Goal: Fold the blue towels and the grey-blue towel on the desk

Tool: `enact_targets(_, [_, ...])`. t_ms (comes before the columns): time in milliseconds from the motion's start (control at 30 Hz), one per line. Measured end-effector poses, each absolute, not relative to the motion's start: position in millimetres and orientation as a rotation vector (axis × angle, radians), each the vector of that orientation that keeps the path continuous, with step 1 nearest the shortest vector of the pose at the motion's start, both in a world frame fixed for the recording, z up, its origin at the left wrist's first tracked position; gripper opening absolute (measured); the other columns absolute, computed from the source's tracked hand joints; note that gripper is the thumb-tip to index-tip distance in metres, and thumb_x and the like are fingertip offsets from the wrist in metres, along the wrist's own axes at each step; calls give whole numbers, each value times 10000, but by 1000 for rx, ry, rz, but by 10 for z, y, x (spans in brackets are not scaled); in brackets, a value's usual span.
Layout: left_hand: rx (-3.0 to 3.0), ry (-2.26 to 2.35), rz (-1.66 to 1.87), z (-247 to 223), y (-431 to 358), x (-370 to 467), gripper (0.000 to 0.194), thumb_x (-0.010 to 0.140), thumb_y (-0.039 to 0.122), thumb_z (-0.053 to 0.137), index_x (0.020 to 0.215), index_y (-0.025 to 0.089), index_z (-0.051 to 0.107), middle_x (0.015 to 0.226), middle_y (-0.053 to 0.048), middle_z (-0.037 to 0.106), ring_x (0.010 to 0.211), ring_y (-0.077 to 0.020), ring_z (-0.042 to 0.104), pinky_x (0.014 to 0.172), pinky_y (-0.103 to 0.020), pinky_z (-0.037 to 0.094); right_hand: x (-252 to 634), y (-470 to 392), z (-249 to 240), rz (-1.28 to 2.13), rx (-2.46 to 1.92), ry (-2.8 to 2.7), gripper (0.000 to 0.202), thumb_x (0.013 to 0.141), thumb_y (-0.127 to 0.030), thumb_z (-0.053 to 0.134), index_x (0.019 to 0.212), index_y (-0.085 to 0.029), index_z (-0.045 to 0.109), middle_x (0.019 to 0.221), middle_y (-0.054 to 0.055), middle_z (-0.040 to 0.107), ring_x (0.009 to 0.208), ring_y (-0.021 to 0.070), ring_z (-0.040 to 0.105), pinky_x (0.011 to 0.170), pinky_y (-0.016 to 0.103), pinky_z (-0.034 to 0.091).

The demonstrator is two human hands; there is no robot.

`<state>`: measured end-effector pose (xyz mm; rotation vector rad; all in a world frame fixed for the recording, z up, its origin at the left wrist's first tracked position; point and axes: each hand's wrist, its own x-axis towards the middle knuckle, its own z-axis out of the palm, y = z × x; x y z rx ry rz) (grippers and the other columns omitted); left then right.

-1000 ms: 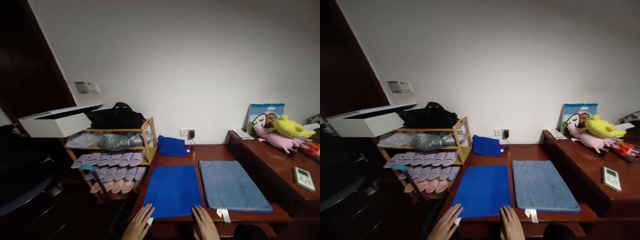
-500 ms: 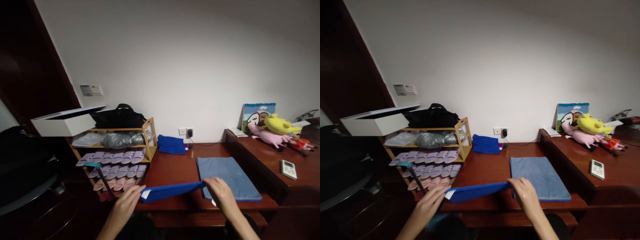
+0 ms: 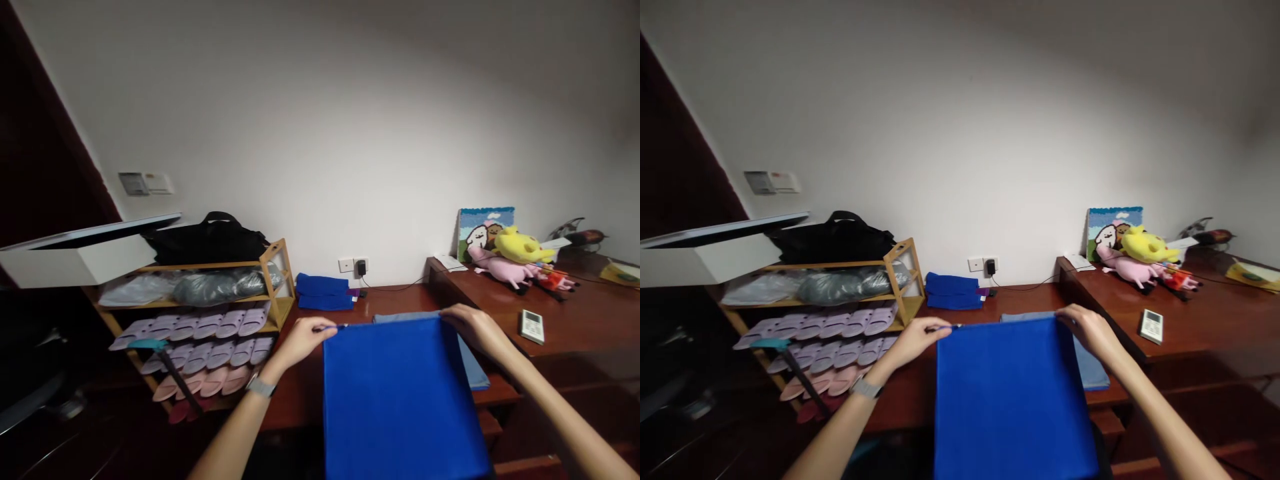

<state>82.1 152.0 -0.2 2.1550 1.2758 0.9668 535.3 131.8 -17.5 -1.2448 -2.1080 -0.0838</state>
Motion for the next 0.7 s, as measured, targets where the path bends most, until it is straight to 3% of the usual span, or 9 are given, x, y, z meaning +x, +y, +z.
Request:
enact_targets(200, [2431,1267,1476,524,2191,1545,214,969,382,619,989,228,766,1029,-62,801,988,-238,716,933,-383,532,5745,1972,457,-257,-1205,-1781,306,978,-409,504,1079,-227,728,1043,94,764,933,259,711,870,396,563])
enact_targets(333, [2616,1224,1605,368,2250,1844,202,1012,341,575,1010,225,741,1022,-60,769,1016,-233,670,945,-401,496,5936,2080,335,-262,-1199,-1604,316,965,-436,517,1068,-211,713,1080,108,747,956,263,702,875,407,566])
enact_targets(400, [2650,1245,1568,-37,2184,1955,199,1021,329,563,1007,232,736,1025,-55,756,1018,-230,653,943,-406,485,6027,2015,-71,-211,-1248,-1584,303,951,-417,514,1076,-214,701,1102,106,738,978,262,702,896,415,565])
enact_targets(500, [2632,1323,1392,-976,1977,2115,222,1035,307,528,1001,238,736,1022,-57,743,994,-229,646,919,-408,492,6154,1809,-1066,-95,-1376,-1590,298,919,-402,500,1042,-217,697,1087,108,742,1014,274,706,966,442,546])
enact_targets(600, [2642,1354,1095,-1947,1727,2249,244,1032,254,513,943,245,741,956,-46,740,924,-219,653,849,-384,508,6246,1563,-2160,73,-1545,-1573,314,877,-431,475,935,-232,711,1021,115,760,957,291,732,901,432,577])
enact_targets(700, [2645,1364,1012,-2505,1578,2311,249,1024,189,495,975,243,734,973,-46,734,916,-213,658,829,-370,515,6302,1394,-2871,167,-1624,-1575,334,874,-464,470,903,-244,721,1007,112,764,948,302,741,880,427,587])
